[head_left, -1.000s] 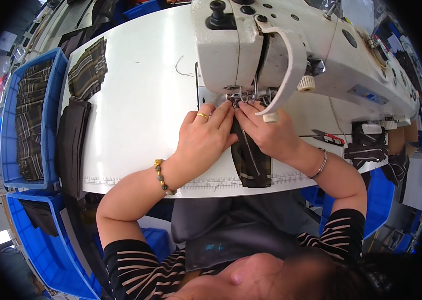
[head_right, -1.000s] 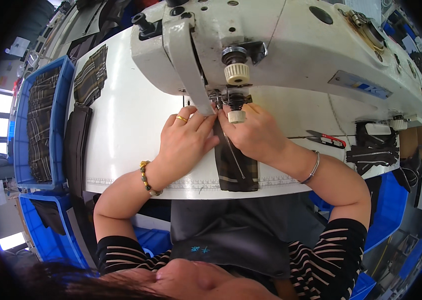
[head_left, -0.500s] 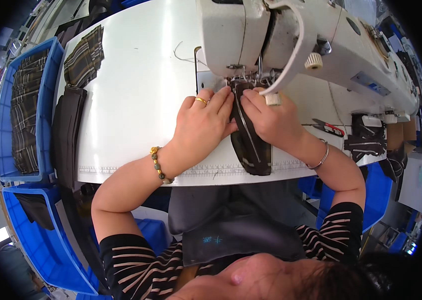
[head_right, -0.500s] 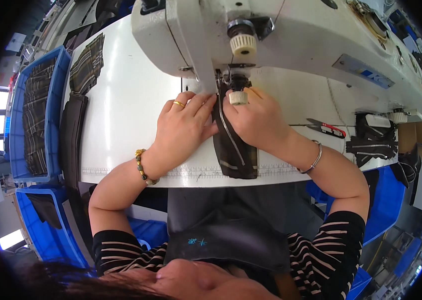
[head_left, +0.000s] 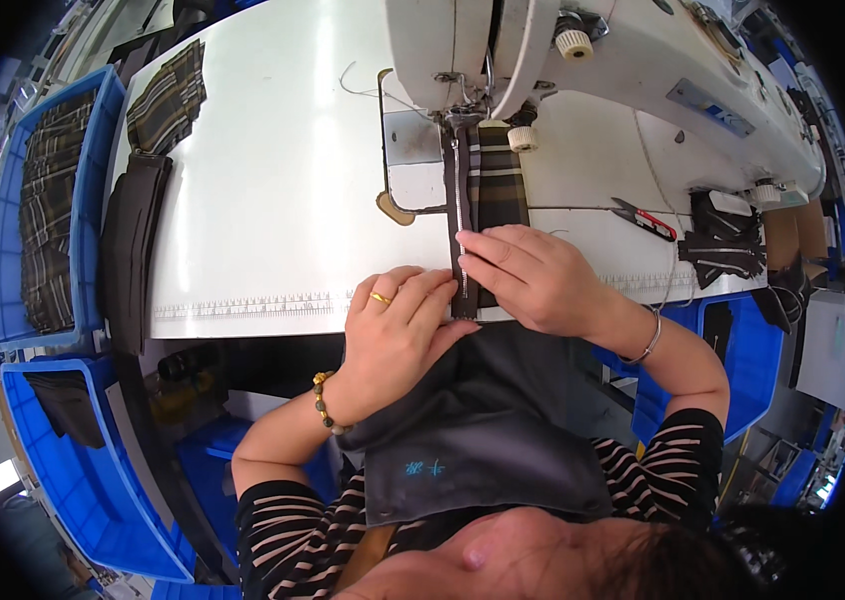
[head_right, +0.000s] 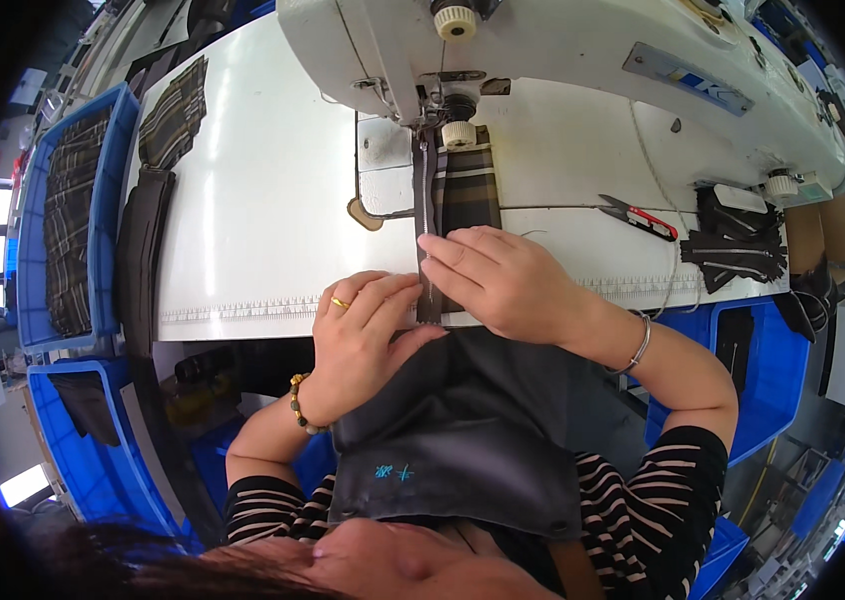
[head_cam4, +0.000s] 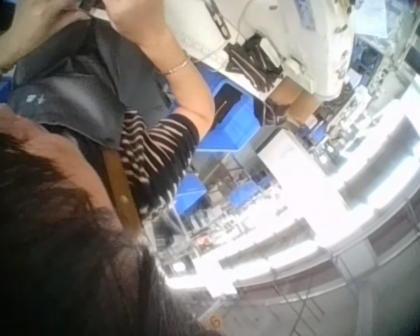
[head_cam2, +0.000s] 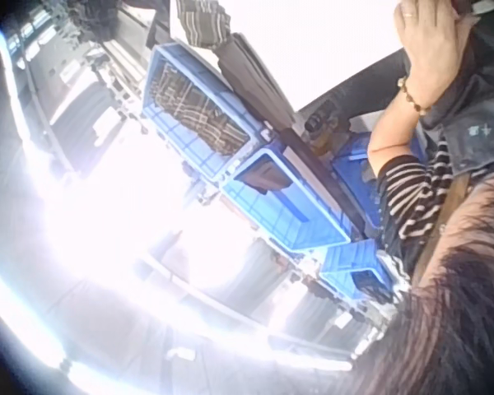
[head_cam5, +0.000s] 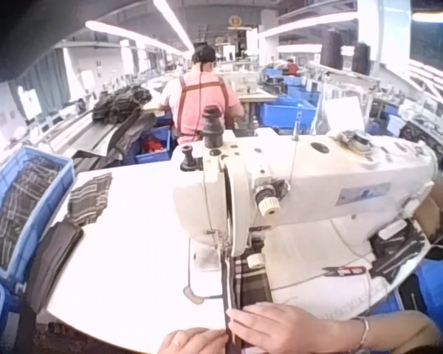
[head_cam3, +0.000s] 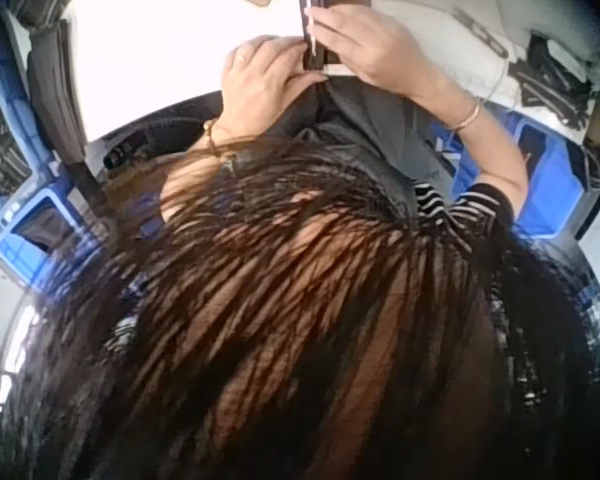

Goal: The person aligns a zipper with a plaid fabric piece and sews it using an industrial sewing machine. They then attach a black fabric piece to the zipper and sew along the edge. The person uses scissors to trim excess thread and continues sewing the zipper onto the fabric.

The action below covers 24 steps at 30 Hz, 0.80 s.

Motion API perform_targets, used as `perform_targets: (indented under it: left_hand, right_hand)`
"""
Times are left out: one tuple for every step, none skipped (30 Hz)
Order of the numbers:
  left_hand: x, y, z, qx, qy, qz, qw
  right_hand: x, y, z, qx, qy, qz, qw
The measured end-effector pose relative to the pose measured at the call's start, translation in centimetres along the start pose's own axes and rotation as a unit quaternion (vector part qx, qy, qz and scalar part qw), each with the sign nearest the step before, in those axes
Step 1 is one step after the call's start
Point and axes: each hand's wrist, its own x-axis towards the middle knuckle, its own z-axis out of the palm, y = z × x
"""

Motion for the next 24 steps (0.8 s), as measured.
perform_targets:
  left_hand:
    - [-0.3, 0.1, 0.0, -0.011, 0.011, -0.017, 1.000]
    - [-0.5, 0.2, 0.0, -0.008, 0.024, -0.011, 1.000]
    - [-0.6, 0.5, 0.1, -0.004, 0.039, -0.006, 0.999]
    - [-0.5, 0.7, 0.2, -0.001, 0.054, -0.002, 0.999]
    - [-0.6, 0.7, 0.6, 0.002, 0.078, 0.023, 0.997]
    - [-0.6, 0.7, 0.6, -0.037, 0.090, -0.008, 0.995]
    - [-0.6, 0.7, 0.5, -0.076, 0.102, -0.038, 0.991]
    - [-0.6, 0.6, 0.5, -0.115, 0.114, -0.068, 0.984]
    - [-0.3, 0.6, -0.2, -0.136, 0.133, -0.100, 0.977]
    - [-0.2, 0.4, -0.4, -0.136, 0.150, -0.109, 0.973]
    - [-0.3, 0.2, -0.6, -0.137, 0.167, -0.116, 0.969]
    - [-0.2, 0.0, -0.7, -0.136, 0.183, -0.128, 0.965]
    - [-0.1, 0.0, -0.8, -0.134, 0.184, -0.133, 0.965]
    - [0.0, -0.1, -0.7, -0.131, 0.185, -0.129, 0.965]
    - [-0.1, -0.2, -0.7, -0.128, 0.190, -0.123, 0.966]
    - [-0.1, -0.3, -0.6, -0.126, 0.195, -0.116, 0.966]
    - [-0.1, -0.2, -0.7, -0.123, 0.196, -0.115, 0.966]
    - [-0.1, -0.2, -0.7, -0.121, 0.197, -0.113, 0.966]
    - [-0.1, -0.2, -0.8, -0.120, 0.197, -0.111, 0.967]
    - [-0.1, -0.3, -0.7, -0.118, 0.198, -0.109, 0.967]
    - [-0.1, -0.3, -0.7, -0.116, 0.198, -0.108, 0.967]
    - [-0.1, -0.4, -0.7, -0.114, 0.199, -0.107, 0.967]
    - [0.0, -0.4, -0.7, -0.109, 0.198, -0.100, 0.969]
    - [0.0, -0.4, -0.7, -0.103, 0.196, -0.093, 0.971]
  right_hand:
    - [-0.2, -0.1, 0.0, -0.002, 0.009, 0.010, 1.000]
    - [-0.5, -0.2, 0.1, -0.008, 0.011, 0.028, 1.000]
    - [-0.7, -0.1, 0.1, -0.015, 0.011, 0.044, 0.999]
    - [-1.0, -0.1, 0.3, -0.021, 0.011, 0.060, 0.998]
    - [-1.2, 0.1, 0.6, -0.053, 0.024, 0.037, 0.998]
    - [-1.1, 0.0, 0.4, -0.065, 0.022, 0.013, 0.998]
    - [-0.8, -0.1, 0.1, -0.077, 0.021, -0.011, 0.997]
    - [-0.7, -0.2, -0.1, -0.089, 0.019, -0.035, 0.995]
    - [-0.6, -0.3, -0.2, -0.097, 0.026, -0.058, 0.993]
    - [-0.4, -0.4, -0.1, -0.104, 0.033, -0.081, 0.991]
    - [-0.3, -0.6, -0.1, -0.113, 0.039, -0.104, 0.987]
    - [0.0, -0.7, 0.2, -0.102, 0.045, -0.112, 0.987]
    - [0.4, -0.8, 0.5, -0.093, 0.051, -0.119, 0.987]
    - [0.6, -0.9, 0.7, -0.083, 0.056, -0.126, 0.987]
    - [0.9, -1.1, 0.7, -0.080, 0.051, -0.135, 0.986]
    - [0.8, -1.1, 0.7, -0.077, 0.033, -0.144, 0.986]
    - [0.6, -1.0, 0.7, -0.074, 0.016, -0.153, 0.985]
    - [0.3, -0.9, 0.6, -0.072, -0.002, -0.161, 0.984]
    - [0.2, -0.9, 0.7, -0.064, 0.007, -0.155, 0.986]
    - [0.1, -0.8, 0.7, -0.057, 0.015, -0.150, 0.987]
    - [-0.1, -0.8, 0.7, -0.049, 0.022, -0.145, 0.988]
    - [-0.3, -0.7, 0.7, -0.043, 0.022, -0.136, 0.990]
    - [-0.5, -0.7, 0.7, -0.036, 0.022, -0.126, 0.991]
    - [-0.6, -0.7, 0.7, -0.029, 0.023, -0.117, 0.992]
